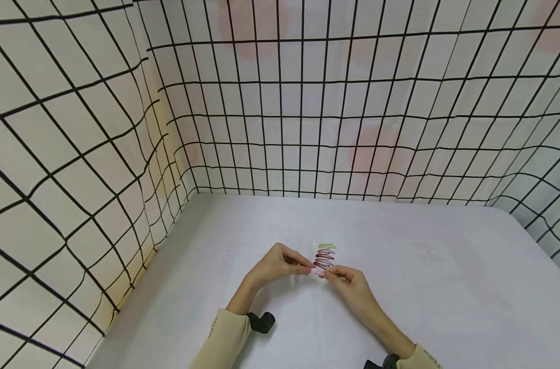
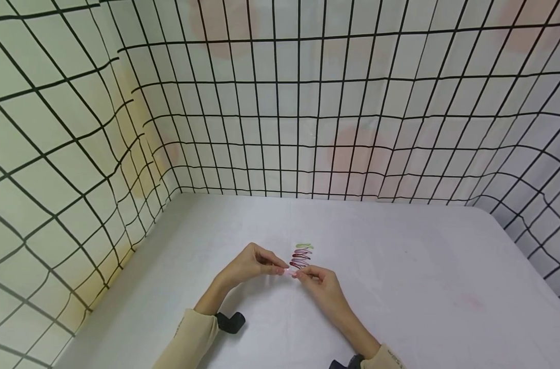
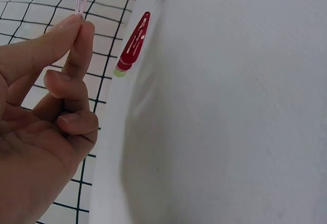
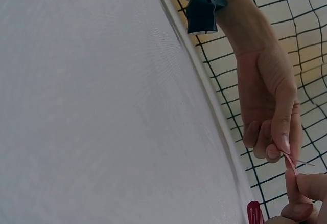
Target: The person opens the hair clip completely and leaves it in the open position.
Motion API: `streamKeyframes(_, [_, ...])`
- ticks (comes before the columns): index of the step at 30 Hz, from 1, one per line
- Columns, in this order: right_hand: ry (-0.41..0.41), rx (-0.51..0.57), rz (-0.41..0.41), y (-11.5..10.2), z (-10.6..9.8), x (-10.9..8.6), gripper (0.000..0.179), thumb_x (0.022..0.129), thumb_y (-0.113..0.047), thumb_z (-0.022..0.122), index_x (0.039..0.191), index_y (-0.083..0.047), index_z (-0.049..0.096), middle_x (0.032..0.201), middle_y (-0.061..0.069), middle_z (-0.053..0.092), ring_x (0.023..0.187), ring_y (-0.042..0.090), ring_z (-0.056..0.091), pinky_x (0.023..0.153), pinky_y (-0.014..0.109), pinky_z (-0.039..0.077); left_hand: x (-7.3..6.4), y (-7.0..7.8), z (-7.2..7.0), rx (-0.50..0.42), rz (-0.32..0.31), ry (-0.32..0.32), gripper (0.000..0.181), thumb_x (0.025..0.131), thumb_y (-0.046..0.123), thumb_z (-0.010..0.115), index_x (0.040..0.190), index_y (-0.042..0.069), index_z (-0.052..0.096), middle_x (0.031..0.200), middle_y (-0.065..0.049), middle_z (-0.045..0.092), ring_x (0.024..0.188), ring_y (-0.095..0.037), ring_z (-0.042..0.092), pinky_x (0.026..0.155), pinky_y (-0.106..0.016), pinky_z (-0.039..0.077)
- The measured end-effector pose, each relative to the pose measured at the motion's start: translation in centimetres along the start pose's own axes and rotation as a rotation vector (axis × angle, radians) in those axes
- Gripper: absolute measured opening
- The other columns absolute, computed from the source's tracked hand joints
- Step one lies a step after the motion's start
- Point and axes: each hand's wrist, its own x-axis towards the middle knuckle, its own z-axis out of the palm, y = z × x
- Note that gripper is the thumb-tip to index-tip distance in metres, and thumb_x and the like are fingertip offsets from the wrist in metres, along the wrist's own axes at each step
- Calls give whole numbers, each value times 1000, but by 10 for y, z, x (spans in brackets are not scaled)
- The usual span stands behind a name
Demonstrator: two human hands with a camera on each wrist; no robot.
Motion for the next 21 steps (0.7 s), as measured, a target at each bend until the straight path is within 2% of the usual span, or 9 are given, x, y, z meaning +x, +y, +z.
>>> streamKeyframes(4, [37,2,33,0,0,1,20,98,-19,68,103,-1,75,108,10,74,89,2,55,79,19,45,0,2,3,71,8,2,13,83,12,84,95,11,83,94,-6,80,74,-3,60,63,-19,39])
streamKeyframes(7, [66,12,47,0,0,1,19,98,-17,67,103,-1,76,107,10,74,85,2,52,76,19,42,1,4,7,137,24,0,12,81,13,85,93,13,84,88,-3,80,67,-3,50,59,-18,36])
streamKeyframes(9, [80,20,56,0,1,1,20,98,-18,67,103,0,76,105,7,74,80,2,48,71,20,39,1,6,9,171,40,0,11,80,12,86,91,13,84,84,-4,79,64,-3,48,57,-18,36])
streamKeyframes(12, [83,49,76,-1,1,2,24,98,-20,68,105,2,75,97,-1,72,72,3,41,65,21,35,2,6,10,200,62,1,9,80,10,85,89,12,83,83,-5,78,63,-4,50,56,-18,38])
streamKeyframes(13, [84,57,85,-1,1,2,25,98,-20,68,105,3,74,90,-4,70,69,3,40,63,21,33,2,6,10,204,64,2,8,81,10,85,88,12,83,84,-5,78,64,-4,51,57,-18,39])
streamKeyframes(16, [80,74,107,-1,1,2,26,98,-20,67,106,4,73,67,-9,53,59,4,33,57,20,30,2,5,9,213,62,8,6,82,10,84,88,13,83,89,-3,79,69,-5,55,60,-19,41])
streamKeyframes(19, [77,57,99,-1,1,3,25,99,-20,65,107,2,74,68,-7,56,63,3,36,64,20,33,1,6,7,215,56,16,7,84,11,82,90,14,83,93,-1,80,72,-4,56,62,-19,41])
streamKeyframes(21, [84,28,79,0,1,3,24,99,-21,65,106,-1,75,82,-3,69,73,3,45,72,19,38,1,6,5,215,59,19,8,85,10,81,91,14,84,94,-1,80,71,-5,54,61,-20,40])
